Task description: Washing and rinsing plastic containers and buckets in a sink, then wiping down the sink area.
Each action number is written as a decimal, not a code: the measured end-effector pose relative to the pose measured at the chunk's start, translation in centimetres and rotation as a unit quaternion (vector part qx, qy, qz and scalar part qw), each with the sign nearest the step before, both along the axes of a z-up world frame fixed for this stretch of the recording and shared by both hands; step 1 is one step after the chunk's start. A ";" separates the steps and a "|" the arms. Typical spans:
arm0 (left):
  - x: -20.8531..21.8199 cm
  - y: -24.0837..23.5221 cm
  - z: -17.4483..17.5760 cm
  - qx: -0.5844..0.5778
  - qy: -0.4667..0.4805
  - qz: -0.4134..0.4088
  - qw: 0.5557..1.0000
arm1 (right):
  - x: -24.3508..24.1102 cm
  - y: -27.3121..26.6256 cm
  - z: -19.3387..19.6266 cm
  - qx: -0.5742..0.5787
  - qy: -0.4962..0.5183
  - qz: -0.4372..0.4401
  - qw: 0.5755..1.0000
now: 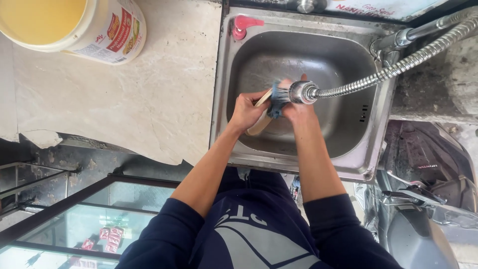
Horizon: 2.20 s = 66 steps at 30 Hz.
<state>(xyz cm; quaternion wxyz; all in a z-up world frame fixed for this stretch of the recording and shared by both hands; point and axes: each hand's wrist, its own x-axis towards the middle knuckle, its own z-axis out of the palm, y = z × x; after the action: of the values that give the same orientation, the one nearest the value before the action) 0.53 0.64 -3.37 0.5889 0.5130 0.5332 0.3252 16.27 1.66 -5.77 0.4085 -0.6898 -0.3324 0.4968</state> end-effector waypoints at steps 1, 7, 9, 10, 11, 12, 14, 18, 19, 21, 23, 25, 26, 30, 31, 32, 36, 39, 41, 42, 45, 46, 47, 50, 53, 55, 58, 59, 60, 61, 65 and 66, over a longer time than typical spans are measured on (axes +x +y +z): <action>0.1 -0.3 0.5 0.004 -0.012 -0.005 1.000 | 0.7 0.2 -0.3 -0.021 -0.002 -0.002 1.000; -0.4 -1.6 3.5 -0.060 -0.145 0.023 0.987 | 2.1 -0.7 -1.6 -0.098 -0.010 -0.022 0.995; 0.1 -1.2 4.4 -0.074 -0.160 0.040 0.984 | 1.9 -0.9 -2.1 -0.119 -0.011 -0.024 0.993; 0.4 -1.1 4.8 -0.087 -0.175 0.058 0.979 | 1.8 -1.0 -2.3 -0.140 -0.013 -0.024 0.990; 0.3 -1.0 5.3 -0.087 -0.176 0.057 0.979 | 2.1 -1.9 -2.6 -0.140 -0.013 -0.025 0.990; 0.3 -0.9 5.9 -0.111 -0.190 0.113 0.969 | 2.3 -2.8 -2.8 -0.161 -0.015 -0.026 0.987; 0.7 0.0 6.4 -0.131 -0.203 0.174 0.955 | 2.9 -3.7 -3.2 -0.178 -0.016 -0.020 0.984; 3.4 0.6 3.2 -0.244 -0.303 0.291 0.874 | 5.9 -5.2 -3.5 -0.172 -0.094 0.047 0.979; 3.6 1.0 1.7 -0.278 -0.319 0.298 0.856 | 6.4 -4.6 -3.7 -0.118 -0.156 0.096 0.976; 3.3 1.0 2.0 -0.295 -0.266 0.279 0.874 | 3.0 -3.6 7.9 -0.019 -0.086 0.131 0.987; 3.3 0.6 0.2 -0.327 -0.216 0.248 0.886 | 2.0 -4.6 13.8 0.069 -0.022 0.152 0.986; 3.6 1.1 -3.3 -0.341 -0.267 0.274 0.859 | 2.8 -5.4 12.9 0.113 -0.015 0.187 0.976; 3.6 1.6 -3.3 -0.341 -0.271 0.273 0.858 | 2.4 -6.0 13.1 0.113 -0.019 0.189 0.975; 4.3 1.3 -8.4 -0.392 -0.329 0.195 0.837 | 0.4 -5.8 11.4 0.139 -0.095 0.166 0.972; 5.3 0.5 -10.9 -0.412 -0.351 0.112 0.833 | 0.3 -5.2 10.4 0.177 -0.111 0.141 0.968; 5.5 1.0 -11.4 -0.413 -0.353 0.111 0.832 | 0.9 -4.2 10.3 0.176 -0.113 0.140 0.968; 3.7 1.8 -9.7 -0.327 -0.138 0.057 0.933 | 2.1 -3.3 11.4 0.155 -0.197 0.127 0.960; 0.8 2.8 -5.1 -0.087 0.067 0.036 0.993 | 2.3 -4.6 12.4 0.127 -0.185 0.135 0.965; -0.2 2.1 -4.2 0.025 0.122 0.022 0.992 | 1.9 -5.5 11.9 0.101 -0.168 0.143 0.970; -0.4 1.6 -4.8 0.132 0.215 -0.022 0.967 | 1.4 -5.4 11.3 0.109 -0.121 0.132 0.978; 0.2 -0.6 -3.7 0.201 0.284 -0.041 0.937 | 0.9 -5.1 11.4 0.110 -0.089 0.117 0.983; 0.7 -1.4 -2.9 0.167 0.262 -0.021 0.950 | 0.9 -4.9 11.8 0.104 -0.103 0.108 0.983; 1.2 -2.0 -2.6 0.164 0.261 -0.022 0.951 | 0.5 -5.3 12.9 0.100 -0.104 0.109 0.984; 2.3 -3.0 -0.5 0.021 0.196 0.142 0.970 | -0.5 -6.0 14.9 0.208 -0.191 0.081 0.956; 2.8 -2.6 4.9 -0.049 -0.042 0.244 0.968 | -0.9 -5.3 14.6 0.184 -0.193 0.089 0.960; 2.6 -1.2 10.1 -0.293 -0.263 0.406 0.824 | -1.3 -3.4 14.5 0.205 -0.131 0.125 0.962; 3.4 -1.1 3.9 -0.325 -0.188 0.359 0.855 | -0.2 -2.0 14.9 0.214 -0.220 0.148 0.940; 4.3 -1.2 0.3 -0.316 -0.185 0.369 0.854 | 0.6 -2.9 14.9 0.222 -0.211 0.153 0.939; 5.0 -1.2 -3.4 -0.243 -0.115 0.342 0.900 | 1.2 -3.9 14.9 0.203 -0.282 0.157 0.924; 5.2 -1.2 -7.1 -0.170 -0.039 0.316 0.932 | 1.7 -4.7 14.8 0.185 -0.349 0.163 0.904; 1.5 -0.3 11.1 -0.082 0.270 0.062 0.957 | 4.5 -6.7 13.9 0.080 -0.451 0.162 0.874; 1.0 0.0 12.6 0.000 0.313 -0.016 0.950 | 4.3 -6.7 14.4 0.059 -0.436 0.146 0.886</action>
<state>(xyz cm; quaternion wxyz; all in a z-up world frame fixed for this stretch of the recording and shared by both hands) 1.51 0.68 9.25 0.3978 0.5974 0.6823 0.1392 20.61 -5.07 8.60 0.1854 -0.7552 -0.6028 0.1788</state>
